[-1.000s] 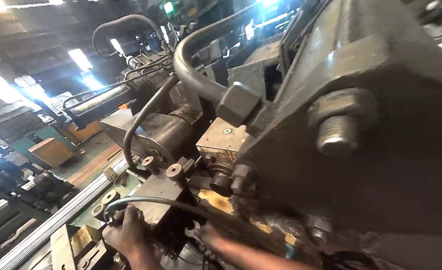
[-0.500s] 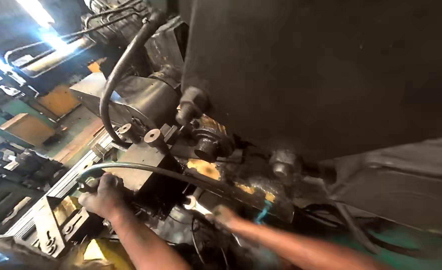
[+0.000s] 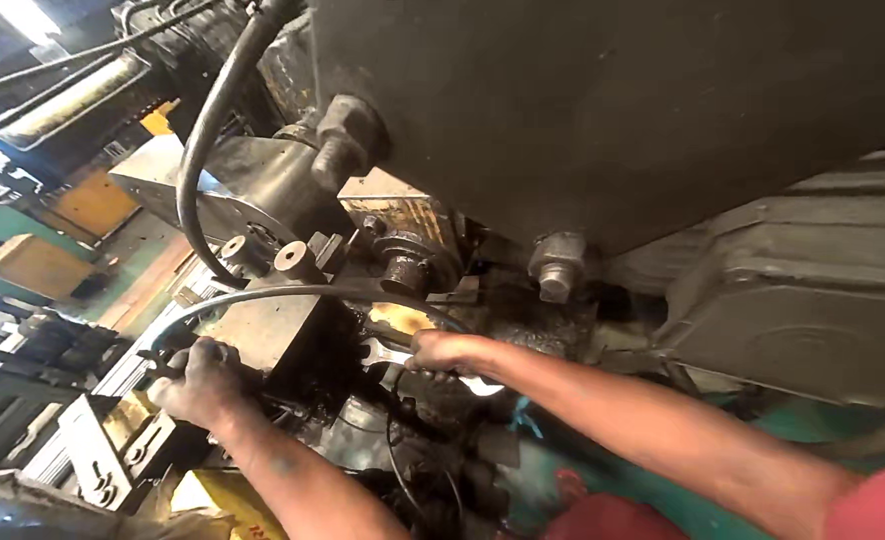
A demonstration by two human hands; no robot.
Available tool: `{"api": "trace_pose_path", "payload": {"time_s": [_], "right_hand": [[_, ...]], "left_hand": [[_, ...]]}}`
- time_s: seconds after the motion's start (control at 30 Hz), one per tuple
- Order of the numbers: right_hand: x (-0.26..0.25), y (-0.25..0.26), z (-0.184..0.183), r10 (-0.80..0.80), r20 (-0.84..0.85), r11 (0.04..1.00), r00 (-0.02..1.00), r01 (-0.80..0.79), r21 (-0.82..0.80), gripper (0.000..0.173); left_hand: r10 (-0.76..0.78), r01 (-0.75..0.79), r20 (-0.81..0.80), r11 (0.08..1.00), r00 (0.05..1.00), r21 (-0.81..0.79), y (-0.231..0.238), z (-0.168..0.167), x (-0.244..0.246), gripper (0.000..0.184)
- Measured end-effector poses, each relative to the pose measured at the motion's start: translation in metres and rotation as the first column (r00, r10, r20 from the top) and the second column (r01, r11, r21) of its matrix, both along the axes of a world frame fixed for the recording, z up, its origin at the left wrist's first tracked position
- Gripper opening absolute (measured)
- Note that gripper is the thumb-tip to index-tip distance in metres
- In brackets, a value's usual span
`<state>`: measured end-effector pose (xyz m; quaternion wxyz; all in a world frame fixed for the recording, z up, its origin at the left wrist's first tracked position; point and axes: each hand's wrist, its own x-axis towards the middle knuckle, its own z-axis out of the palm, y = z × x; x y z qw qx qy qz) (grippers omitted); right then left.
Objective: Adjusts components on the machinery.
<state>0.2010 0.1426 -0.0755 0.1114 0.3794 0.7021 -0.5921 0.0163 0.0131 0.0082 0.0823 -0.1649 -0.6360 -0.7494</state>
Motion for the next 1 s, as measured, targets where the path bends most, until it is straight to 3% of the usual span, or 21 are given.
{"api": "trace_pose_path", "payload": {"time_s": [0.33, 0.43, 0.5, 0.57, 0.63, 0.73, 0.8, 1.0], "right_hand": [[-0.028, 0.031, -0.004, -0.036, 0.002, 0.993, 0.999, 0.036, -0.11, 0.015], [-0.031, -0.033, -0.027, -0.227, -0.218, 0.968, 0.949, 0.197, -0.152, 0.031], [-0.065, -0.084, -0.05, -0.454, -0.266, 0.878, 0.85, 0.378, -0.293, 0.037], [-0.097, -0.115, -0.058, -0.58, -0.281, 0.809, 0.764, 0.502, -0.306, 0.035], [-0.093, -0.129, -0.057, -0.539, -0.306, 0.84, 0.785, 0.475, -0.262, 0.036], [-0.03, -0.122, -0.061, -0.185, -0.306, 0.966, 0.934, 0.116, -0.229, 0.035], [0.003, -0.097, -0.066, -0.029, -0.307, 0.946, 0.951, -0.073, -0.316, 0.037], [-0.016, -0.035, -0.046, -0.311, -0.193, 0.905, 0.931, 0.228, -0.36, 0.037]], "left_hand": [[-0.017, 0.017, 0.005, 0.999, 1.0, 0.036, 0.001, -0.004, -0.003, 0.018], [-0.02, 0.02, -0.015, 0.999, 1.0, 0.048, 0.001, -0.007, -0.008, 0.017], [-0.018, 0.019, -0.012, 0.999, 1.0, 0.042, 0.001, -0.008, -0.008, 0.017], [-0.039, 0.039, -0.006, 0.999, 0.999, 0.033, -0.001, -0.009, -0.009, 0.017], [-0.049, 0.05, -0.009, 0.997, 0.999, 0.054, -0.001, -0.008, -0.008, 0.018], [-0.025, 0.026, -0.01, 0.997, 1.0, 0.07, 0.002, -0.003, -0.002, 0.019], [-0.015, 0.015, 0.001, 0.999, 1.0, 0.046, 0.003, -0.001, 0.001, 0.019], [0.017, -0.017, 0.027, 1.0, 0.999, 0.004, 0.001, 0.001, 0.005, 0.017]]}}
